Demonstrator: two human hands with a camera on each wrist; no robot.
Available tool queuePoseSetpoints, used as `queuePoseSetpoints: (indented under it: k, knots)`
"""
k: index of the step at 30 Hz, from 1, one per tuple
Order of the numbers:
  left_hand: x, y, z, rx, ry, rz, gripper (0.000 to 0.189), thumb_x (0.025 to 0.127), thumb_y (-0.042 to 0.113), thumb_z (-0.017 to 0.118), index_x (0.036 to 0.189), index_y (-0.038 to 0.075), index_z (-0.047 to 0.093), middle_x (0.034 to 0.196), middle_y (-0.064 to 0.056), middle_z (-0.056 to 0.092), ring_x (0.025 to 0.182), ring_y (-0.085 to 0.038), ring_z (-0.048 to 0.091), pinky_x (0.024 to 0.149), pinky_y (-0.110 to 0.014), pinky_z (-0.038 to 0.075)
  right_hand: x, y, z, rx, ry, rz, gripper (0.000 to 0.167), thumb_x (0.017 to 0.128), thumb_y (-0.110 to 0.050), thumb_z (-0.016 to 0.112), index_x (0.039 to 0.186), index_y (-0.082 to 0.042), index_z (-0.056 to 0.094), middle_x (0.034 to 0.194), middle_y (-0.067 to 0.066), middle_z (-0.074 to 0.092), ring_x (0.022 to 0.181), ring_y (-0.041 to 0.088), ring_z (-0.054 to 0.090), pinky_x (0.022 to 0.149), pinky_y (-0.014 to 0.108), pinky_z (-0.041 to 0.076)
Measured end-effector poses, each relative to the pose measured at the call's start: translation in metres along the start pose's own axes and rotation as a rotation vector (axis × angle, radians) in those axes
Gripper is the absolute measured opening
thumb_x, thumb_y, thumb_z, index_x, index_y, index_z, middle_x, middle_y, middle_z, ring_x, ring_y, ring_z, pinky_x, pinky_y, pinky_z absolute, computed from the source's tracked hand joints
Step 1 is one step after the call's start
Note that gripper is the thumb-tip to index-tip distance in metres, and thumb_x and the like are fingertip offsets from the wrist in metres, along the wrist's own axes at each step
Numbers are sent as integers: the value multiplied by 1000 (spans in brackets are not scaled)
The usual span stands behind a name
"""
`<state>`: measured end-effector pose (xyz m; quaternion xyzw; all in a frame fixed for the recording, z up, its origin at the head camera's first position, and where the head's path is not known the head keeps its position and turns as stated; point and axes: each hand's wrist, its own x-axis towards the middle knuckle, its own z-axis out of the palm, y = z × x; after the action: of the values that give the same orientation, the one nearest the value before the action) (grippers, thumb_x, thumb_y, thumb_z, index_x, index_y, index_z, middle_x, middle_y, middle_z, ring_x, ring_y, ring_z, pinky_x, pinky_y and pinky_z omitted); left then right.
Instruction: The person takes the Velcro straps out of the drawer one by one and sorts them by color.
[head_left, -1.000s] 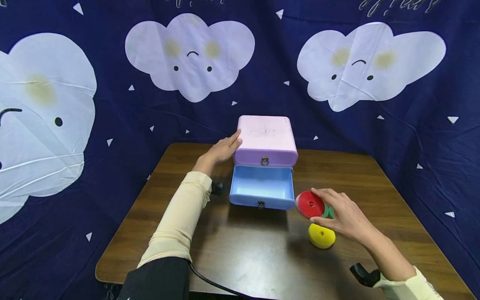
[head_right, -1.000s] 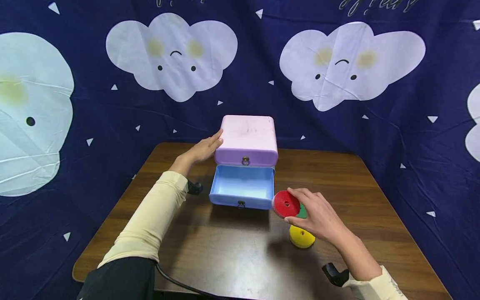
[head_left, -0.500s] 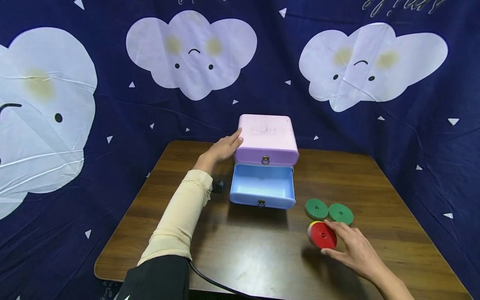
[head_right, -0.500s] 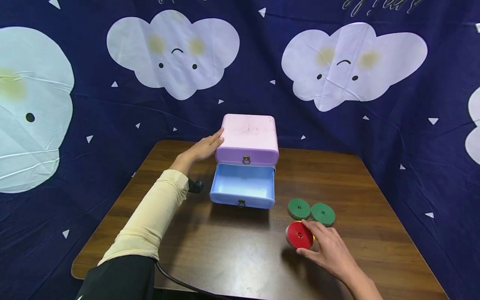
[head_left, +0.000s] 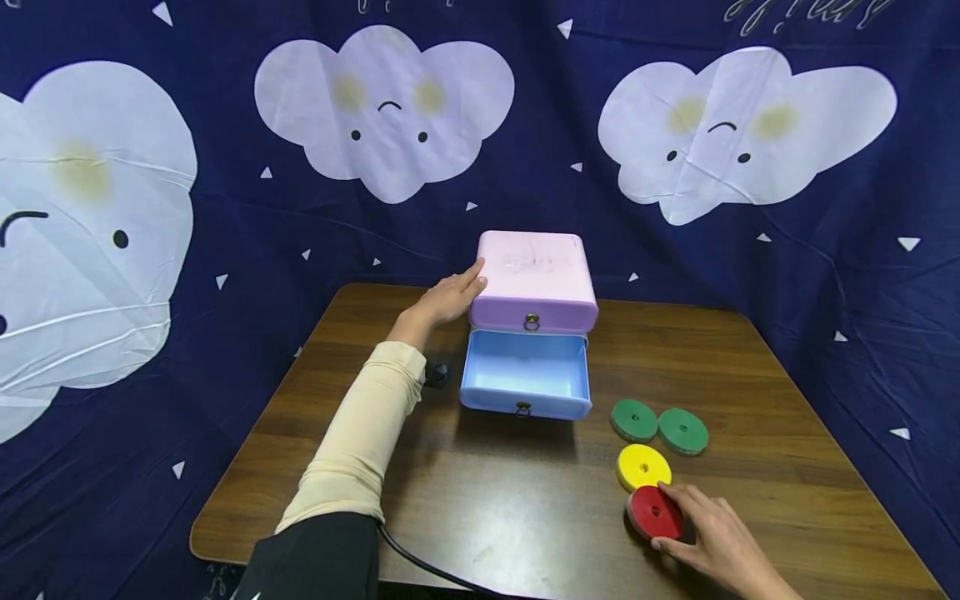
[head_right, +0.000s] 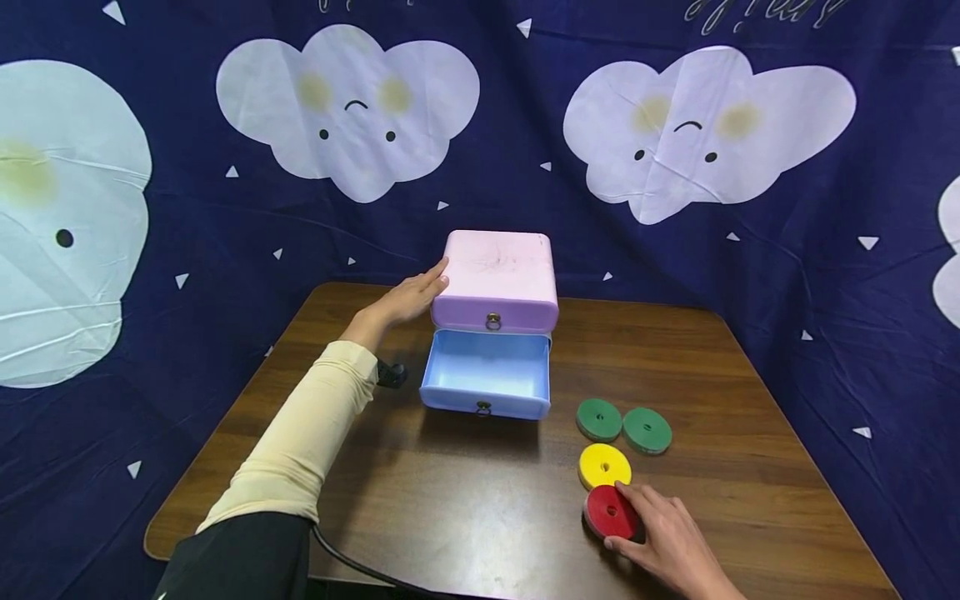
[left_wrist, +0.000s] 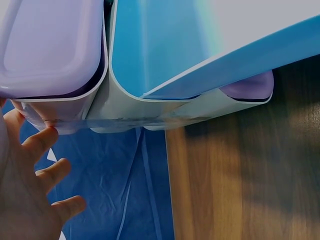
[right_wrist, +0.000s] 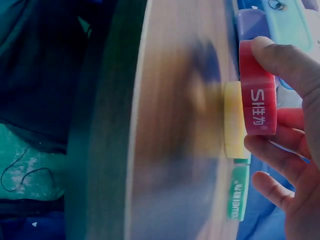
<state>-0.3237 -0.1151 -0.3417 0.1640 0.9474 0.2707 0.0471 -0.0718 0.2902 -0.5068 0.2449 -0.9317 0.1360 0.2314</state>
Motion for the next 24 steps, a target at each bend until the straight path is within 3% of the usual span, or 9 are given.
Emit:
queuePoseSetpoints:
  k: [6,13,19,24]
  knots:
    - [-2,0,2,1,9,-2,56,100,53,17,152,35,5,159,-4,18,147,-29,16,119,-49,15,-6,0,3,-11,-46,56,70,54,-42,88,111,-8,66,99,-1,66,80,10,61,62,23,40]
    - [-1,0,2,8,11,-4,56,100,54,16,152,36,5,159,-3,18,147,-29,16,119,-49,14,-7,-3,2,5,-163,147,71,59,-49,84,114,-8,65,105,4,66,88,20,63,70,43,49]
    - [-1,0,2,3,3,-4,57,100,55,16,152,35,4,159,-4,17,147,-31,15,119,-50,13,-10,-3,7,-36,-166,124,72,58,-51,84,114,-9,65,104,2,66,88,16,62,69,35,47]
    - [-1,2,1,-2,3,-8,57,99,56,16,152,36,5,160,-4,17,148,-30,14,119,-51,12,-11,-2,9,-33,-199,149,74,60,-52,82,116,-8,64,105,4,66,91,17,61,70,36,48]
